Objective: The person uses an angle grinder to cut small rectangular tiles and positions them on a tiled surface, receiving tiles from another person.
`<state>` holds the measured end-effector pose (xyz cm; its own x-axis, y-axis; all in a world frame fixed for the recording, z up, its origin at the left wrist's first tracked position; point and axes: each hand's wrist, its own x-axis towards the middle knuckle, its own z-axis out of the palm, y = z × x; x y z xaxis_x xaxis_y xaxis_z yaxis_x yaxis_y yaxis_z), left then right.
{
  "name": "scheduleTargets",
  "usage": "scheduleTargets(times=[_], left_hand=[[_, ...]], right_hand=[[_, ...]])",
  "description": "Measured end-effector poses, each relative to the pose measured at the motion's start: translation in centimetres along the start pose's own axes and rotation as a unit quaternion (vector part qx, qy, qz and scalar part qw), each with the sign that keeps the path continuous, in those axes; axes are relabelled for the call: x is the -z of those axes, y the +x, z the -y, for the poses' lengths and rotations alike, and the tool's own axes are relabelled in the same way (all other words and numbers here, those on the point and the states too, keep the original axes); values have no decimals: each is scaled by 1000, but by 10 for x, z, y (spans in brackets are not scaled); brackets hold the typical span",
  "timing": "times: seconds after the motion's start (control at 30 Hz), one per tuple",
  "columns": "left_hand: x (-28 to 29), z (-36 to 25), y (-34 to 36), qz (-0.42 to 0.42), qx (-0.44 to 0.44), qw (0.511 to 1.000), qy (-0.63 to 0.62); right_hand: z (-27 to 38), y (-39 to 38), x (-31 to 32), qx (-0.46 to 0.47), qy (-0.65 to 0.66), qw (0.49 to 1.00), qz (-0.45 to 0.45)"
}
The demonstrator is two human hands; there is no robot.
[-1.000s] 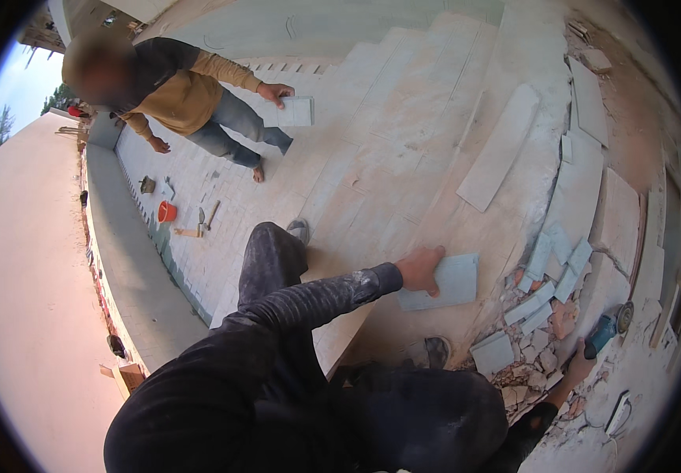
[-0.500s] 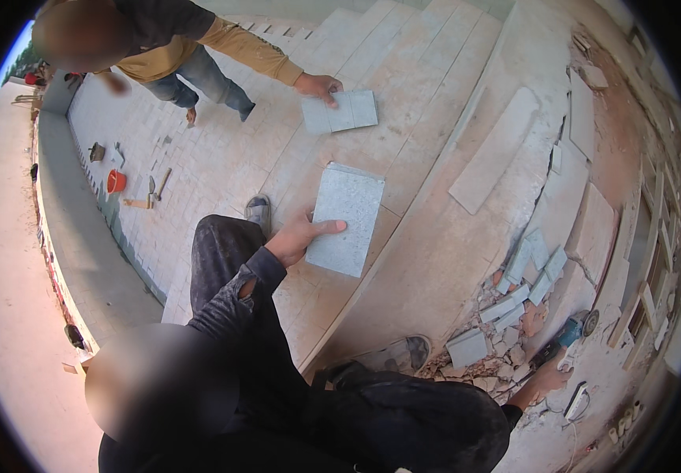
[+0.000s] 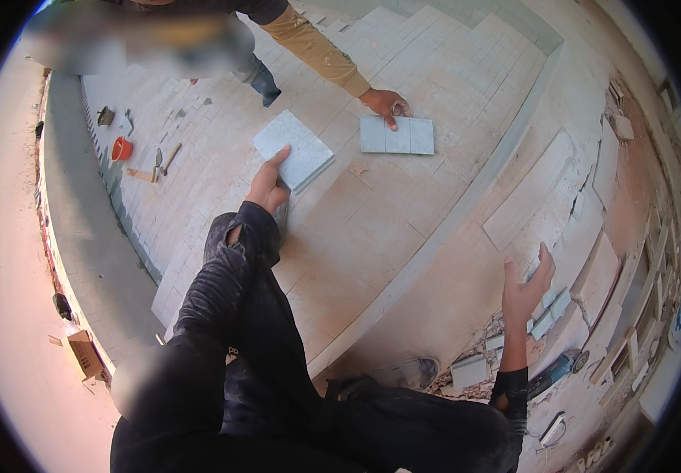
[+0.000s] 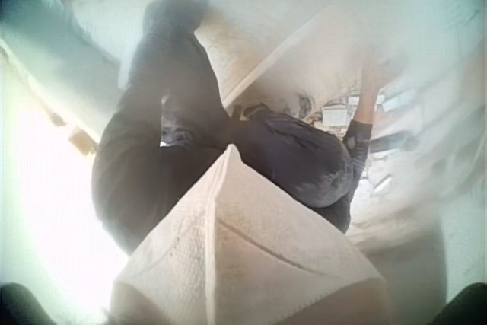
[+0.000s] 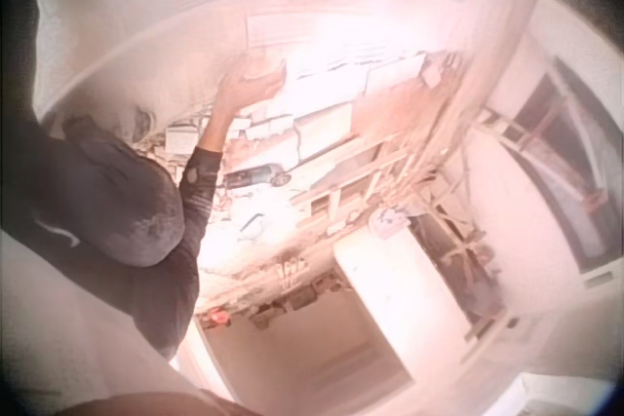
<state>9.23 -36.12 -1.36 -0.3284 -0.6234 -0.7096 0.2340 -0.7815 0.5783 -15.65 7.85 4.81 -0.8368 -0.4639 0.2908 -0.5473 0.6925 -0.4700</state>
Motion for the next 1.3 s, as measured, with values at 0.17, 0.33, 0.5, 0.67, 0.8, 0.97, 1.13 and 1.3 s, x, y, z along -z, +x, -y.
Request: scheduleTargets(times=[0.17, 0.33, 0.5, 0.67, 0.8, 0.97, 1.13, 1.3], left_hand=[[0, -16, 2, -19, -19, 994, -105], [1, -31, 3, -19, -35, 980, -196], [8, -34, 3, -20, -47, 967, -251], [21, -36, 13, 6, -56, 961, -271], [11, -39, 20, 19, -68, 959, -274], [22, -53, 38, 34, -101, 963, -249], [16, -57, 59, 17, -129, 963, -236], [25, -88, 97, 52, -139, 965, -215]], right_hand=[[37, 31, -36, 121, -40, 976, 177], [58, 55, -33, 178, -80, 952, 237], [63, 69, -23, 199, -128, 934, 267], [63, 76, -14, 208, -152, 916, 306], [61, 73, -12, 220, -176, 915, 288], [59, 63, -5, 189, -169, 916, 310], [39, 50, 1, 184, -175, 926, 281], [27, 46, 8, 197, -177, 924, 275]])
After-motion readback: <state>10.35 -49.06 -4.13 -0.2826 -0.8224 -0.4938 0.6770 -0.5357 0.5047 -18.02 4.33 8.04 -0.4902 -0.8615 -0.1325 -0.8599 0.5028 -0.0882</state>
